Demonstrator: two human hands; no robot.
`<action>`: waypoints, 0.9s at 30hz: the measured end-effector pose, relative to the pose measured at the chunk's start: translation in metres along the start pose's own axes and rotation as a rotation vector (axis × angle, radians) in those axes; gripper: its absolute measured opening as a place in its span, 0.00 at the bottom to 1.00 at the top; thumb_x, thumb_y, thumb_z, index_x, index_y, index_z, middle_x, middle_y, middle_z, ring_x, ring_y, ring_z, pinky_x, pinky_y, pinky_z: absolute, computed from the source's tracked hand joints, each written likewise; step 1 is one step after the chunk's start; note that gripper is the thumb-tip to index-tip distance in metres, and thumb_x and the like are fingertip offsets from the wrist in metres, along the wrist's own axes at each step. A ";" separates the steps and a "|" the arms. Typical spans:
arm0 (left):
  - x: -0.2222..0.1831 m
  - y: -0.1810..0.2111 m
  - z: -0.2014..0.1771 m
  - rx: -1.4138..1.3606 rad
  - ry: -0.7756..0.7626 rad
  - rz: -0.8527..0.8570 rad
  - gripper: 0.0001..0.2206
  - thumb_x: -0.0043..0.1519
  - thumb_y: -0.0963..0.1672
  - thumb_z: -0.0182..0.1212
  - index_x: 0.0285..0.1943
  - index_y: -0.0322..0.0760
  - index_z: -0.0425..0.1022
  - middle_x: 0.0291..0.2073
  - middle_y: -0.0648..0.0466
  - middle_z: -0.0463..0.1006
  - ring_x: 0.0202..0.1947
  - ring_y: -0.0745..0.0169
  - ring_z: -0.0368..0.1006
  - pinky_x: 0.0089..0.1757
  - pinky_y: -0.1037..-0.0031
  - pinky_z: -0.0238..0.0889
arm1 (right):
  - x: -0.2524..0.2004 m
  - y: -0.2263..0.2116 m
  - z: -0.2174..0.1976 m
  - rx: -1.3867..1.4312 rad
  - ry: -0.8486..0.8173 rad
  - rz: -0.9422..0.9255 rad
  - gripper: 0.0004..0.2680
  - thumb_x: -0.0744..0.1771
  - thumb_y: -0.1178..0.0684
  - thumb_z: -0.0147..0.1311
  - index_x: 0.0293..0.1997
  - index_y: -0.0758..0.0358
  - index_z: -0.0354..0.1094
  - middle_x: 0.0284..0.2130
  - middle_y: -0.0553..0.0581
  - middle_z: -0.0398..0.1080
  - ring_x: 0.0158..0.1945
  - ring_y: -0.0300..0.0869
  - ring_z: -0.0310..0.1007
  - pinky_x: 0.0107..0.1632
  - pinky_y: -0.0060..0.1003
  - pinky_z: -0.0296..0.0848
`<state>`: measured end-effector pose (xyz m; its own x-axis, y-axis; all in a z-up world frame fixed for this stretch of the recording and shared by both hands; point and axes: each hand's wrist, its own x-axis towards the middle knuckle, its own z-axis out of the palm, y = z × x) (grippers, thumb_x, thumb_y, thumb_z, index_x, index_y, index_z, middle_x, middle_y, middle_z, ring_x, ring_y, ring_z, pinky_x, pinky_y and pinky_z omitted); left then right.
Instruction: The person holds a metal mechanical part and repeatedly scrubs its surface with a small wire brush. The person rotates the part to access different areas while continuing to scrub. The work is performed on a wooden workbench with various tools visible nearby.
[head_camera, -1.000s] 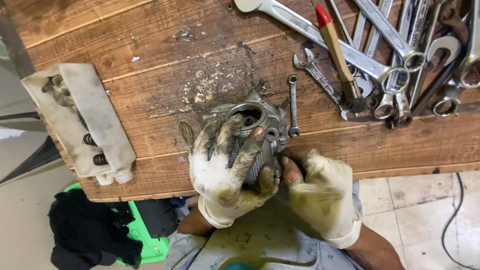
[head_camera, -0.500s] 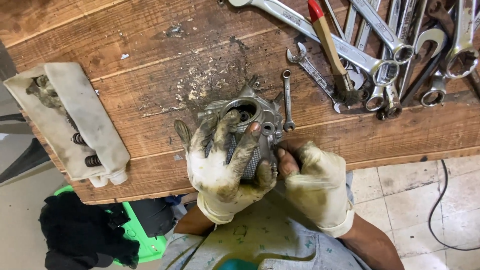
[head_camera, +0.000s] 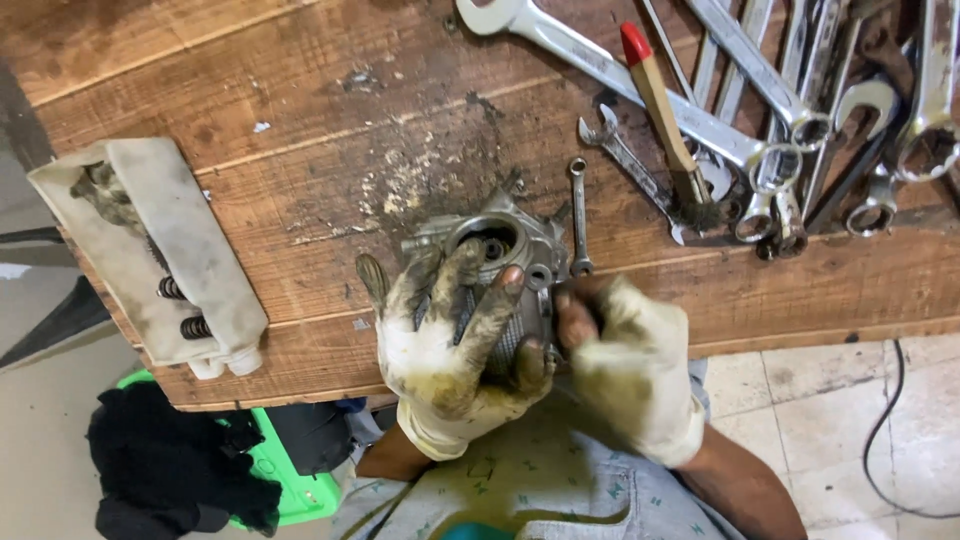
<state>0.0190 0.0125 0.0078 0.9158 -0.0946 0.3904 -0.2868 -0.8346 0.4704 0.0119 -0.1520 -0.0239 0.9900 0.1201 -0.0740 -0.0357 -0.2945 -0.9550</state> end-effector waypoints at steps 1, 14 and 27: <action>-0.001 -0.001 0.001 0.039 -0.001 -0.015 0.18 0.65 0.51 0.51 0.57 0.43 0.77 0.52 0.40 0.79 0.49 0.27 0.79 0.52 0.40 0.74 | -0.002 0.000 0.001 -0.052 0.011 0.201 0.05 0.66 0.67 0.56 0.38 0.64 0.75 0.28 0.52 0.76 0.26 0.33 0.72 0.28 0.24 0.73; -0.008 0.002 0.001 0.092 0.013 -0.020 0.18 0.64 0.51 0.52 0.57 0.44 0.79 0.55 0.43 0.78 0.54 0.28 0.76 0.54 0.44 0.77 | -0.014 -0.006 -0.004 -0.012 0.035 0.181 0.05 0.67 0.67 0.55 0.39 0.62 0.74 0.23 0.48 0.73 0.22 0.30 0.68 0.25 0.26 0.69; -0.008 0.001 0.003 0.071 0.003 -0.002 0.19 0.65 0.52 0.52 0.61 0.45 0.76 0.56 0.42 0.78 0.57 0.31 0.77 0.55 0.46 0.79 | -0.008 -0.009 -0.010 0.151 -0.105 0.129 0.08 0.65 0.70 0.55 0.43 0.64 0.71 0.23 0.45 0.71 0.22 0.27 0.67 0.27 0.19 0.78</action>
<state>0.0123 0.0102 0.0026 0.9154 -0.0911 0.3922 -0.2640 -0.8713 0.4137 0.0056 -0.1594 -0.0119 0.9566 0.1908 -0.2203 -0.1890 -0.1696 -0.9672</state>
